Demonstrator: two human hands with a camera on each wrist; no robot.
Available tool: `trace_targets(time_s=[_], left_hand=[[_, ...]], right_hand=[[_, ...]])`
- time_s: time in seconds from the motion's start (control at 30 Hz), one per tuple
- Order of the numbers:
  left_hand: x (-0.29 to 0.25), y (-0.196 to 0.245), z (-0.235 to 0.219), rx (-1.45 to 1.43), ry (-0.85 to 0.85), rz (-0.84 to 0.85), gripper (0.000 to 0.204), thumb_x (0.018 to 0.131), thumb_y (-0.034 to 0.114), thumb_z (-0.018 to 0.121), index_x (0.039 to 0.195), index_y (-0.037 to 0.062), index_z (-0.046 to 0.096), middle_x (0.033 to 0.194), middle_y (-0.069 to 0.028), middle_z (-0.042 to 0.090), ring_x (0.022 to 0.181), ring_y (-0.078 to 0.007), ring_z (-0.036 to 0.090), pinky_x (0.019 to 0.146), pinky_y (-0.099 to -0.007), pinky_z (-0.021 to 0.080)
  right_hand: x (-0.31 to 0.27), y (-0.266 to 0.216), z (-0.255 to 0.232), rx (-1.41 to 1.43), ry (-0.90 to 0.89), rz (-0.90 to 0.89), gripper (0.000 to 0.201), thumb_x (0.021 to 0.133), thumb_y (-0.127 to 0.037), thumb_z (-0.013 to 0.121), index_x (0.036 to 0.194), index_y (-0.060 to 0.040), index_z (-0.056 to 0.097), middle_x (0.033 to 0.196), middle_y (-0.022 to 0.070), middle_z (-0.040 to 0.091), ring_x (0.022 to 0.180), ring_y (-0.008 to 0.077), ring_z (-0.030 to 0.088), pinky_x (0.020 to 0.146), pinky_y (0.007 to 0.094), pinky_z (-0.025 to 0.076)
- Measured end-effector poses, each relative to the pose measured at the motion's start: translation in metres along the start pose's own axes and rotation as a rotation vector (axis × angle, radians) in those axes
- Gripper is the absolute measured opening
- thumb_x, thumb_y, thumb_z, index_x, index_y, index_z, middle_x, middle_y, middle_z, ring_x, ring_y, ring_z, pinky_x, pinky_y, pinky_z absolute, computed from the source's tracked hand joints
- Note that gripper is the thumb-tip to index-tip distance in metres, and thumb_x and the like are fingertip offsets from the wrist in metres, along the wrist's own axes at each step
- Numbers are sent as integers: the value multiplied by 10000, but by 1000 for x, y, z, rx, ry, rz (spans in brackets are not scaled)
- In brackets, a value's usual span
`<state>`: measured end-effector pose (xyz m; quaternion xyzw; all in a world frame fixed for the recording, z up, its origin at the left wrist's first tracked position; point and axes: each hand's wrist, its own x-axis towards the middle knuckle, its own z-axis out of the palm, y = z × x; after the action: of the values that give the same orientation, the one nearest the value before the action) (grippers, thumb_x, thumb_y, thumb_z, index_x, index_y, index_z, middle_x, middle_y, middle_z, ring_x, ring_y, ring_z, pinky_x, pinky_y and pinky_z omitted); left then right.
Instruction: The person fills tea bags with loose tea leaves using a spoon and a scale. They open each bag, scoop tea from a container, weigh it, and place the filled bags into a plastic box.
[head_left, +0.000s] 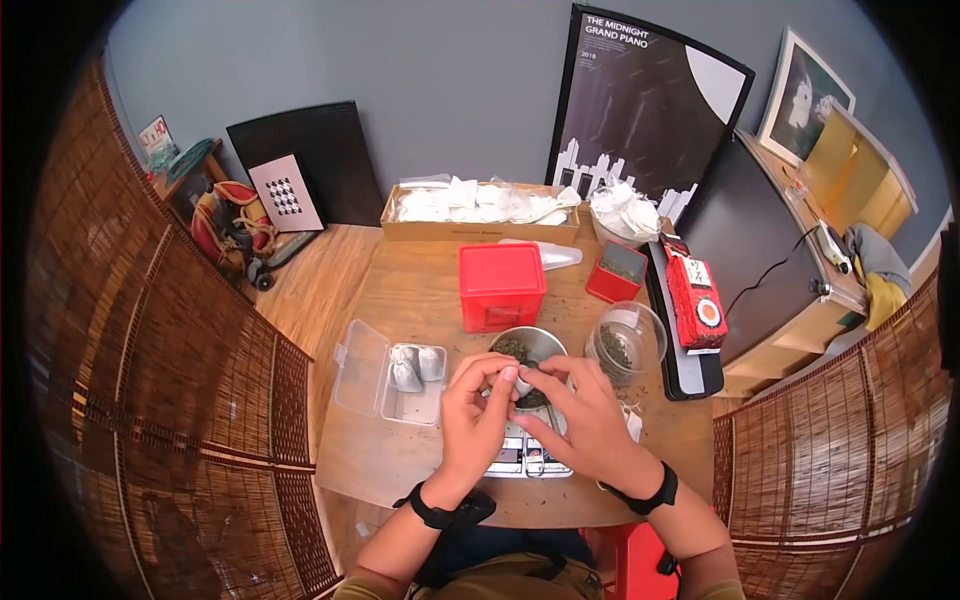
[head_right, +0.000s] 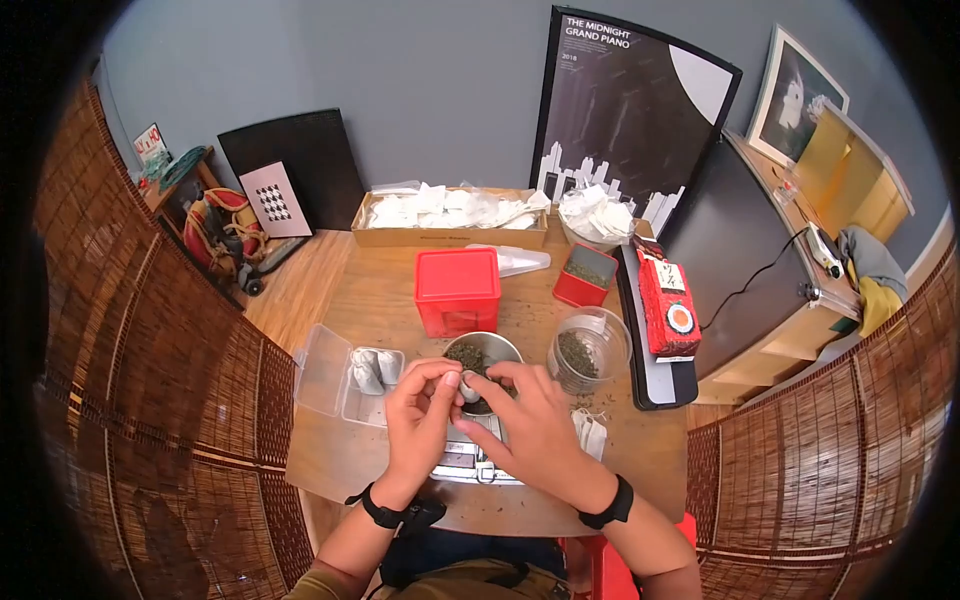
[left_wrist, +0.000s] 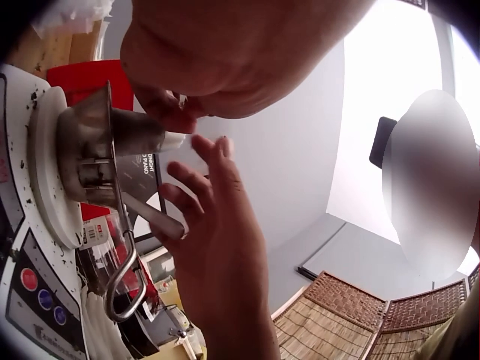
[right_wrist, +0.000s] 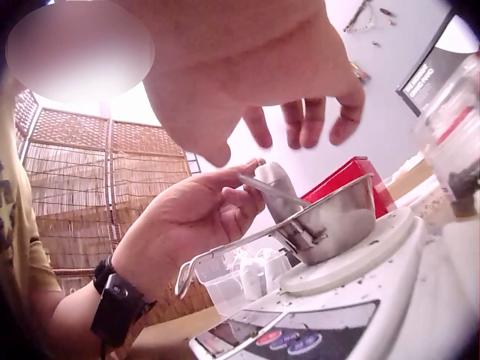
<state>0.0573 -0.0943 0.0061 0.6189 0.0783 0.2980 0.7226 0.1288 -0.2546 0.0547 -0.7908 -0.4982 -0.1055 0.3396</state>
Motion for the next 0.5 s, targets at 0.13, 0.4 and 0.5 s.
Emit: trace_targets(time_s=[0.13, 0.4, 0.5], left_hand=[[0, 0, -2, -21, -3, -25, 139, 1080, 46, 666, 1156, -54, 725, 1195, -90, 647, 822, -85, 636, 631, -237, 528], [1, -3, -2, -36, -1, -35, 149, 1081, 62, 673, 1160, -54, 722, 1141, -73, 650, 807, -77, 631, 620, -238, 521], [-3, -5, -3, -85, -5, -91, 156, 1090, 78, 664, 1179, -39, 717, 1035, -45, 694, 770, -76, 638, 621, -243, 526]], right_hand=[[0, -1, 8, 69, 97, 24, 453, 902, -228, 851, 1292, -45, 710, 1262, 160, 634, 1026, 344, 637, 901, 450, 521], [2, 5, 9, 101, 129, 20, 385, 918, -159, 834, 1252, -11, 714, 1293, 192, 664, 1063, 354, 669, 928, 448, 544], [6, -2, 6, 251, 83, 133, 401, 908, -104, 840, 1273, -9, 702, 1231, 183, 701, 1031, 334, 696, 884, 411, 573]])
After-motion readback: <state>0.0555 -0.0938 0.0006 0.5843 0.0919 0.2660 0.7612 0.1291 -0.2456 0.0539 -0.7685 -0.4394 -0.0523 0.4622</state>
